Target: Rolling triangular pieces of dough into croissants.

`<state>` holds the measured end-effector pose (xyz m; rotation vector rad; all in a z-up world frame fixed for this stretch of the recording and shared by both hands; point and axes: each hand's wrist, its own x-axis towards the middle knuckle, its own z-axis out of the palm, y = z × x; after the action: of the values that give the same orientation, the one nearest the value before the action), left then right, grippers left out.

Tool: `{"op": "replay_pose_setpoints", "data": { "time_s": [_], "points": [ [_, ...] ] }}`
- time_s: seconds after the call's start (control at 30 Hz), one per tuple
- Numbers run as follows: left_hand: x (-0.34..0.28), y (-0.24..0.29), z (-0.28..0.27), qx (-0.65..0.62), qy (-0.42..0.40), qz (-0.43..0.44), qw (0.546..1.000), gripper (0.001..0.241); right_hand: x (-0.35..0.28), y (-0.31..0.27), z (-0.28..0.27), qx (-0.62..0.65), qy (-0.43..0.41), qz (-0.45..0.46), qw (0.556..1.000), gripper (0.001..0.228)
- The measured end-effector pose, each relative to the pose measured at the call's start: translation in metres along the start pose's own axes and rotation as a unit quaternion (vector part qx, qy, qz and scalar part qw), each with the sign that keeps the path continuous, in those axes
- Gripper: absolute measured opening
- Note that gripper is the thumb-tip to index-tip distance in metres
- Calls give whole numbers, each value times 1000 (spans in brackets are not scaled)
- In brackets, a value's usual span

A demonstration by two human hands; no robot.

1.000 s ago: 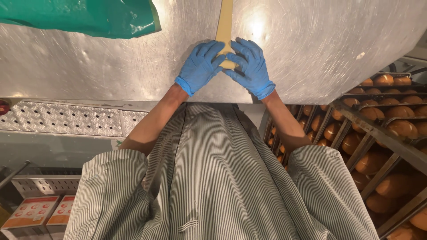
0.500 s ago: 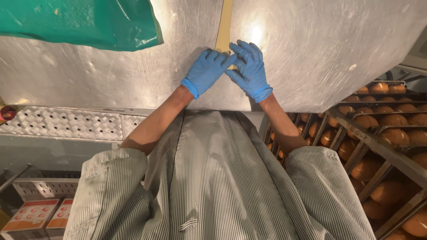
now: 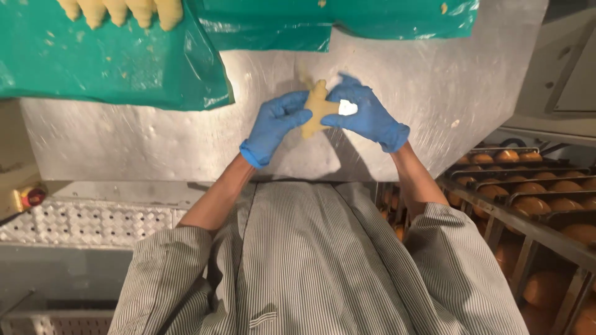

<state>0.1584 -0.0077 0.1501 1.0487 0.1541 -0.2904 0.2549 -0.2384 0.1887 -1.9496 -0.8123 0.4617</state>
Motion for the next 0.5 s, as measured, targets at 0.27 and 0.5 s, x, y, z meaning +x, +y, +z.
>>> {"op": "replay_pose_setpoints", "data": {
  "time_s": [0.27, 0.5],
  "points": [
    [-34, 31, 38, -33, -55, -21, 998, 49, -25, -56, -19, 143, -25, 149, 978, 23],
    [-46, 38, 47, -60, -58, -60, 995, 53, -40, -76, -23, 122, -16, 218, 968, 24]
  ]
}}
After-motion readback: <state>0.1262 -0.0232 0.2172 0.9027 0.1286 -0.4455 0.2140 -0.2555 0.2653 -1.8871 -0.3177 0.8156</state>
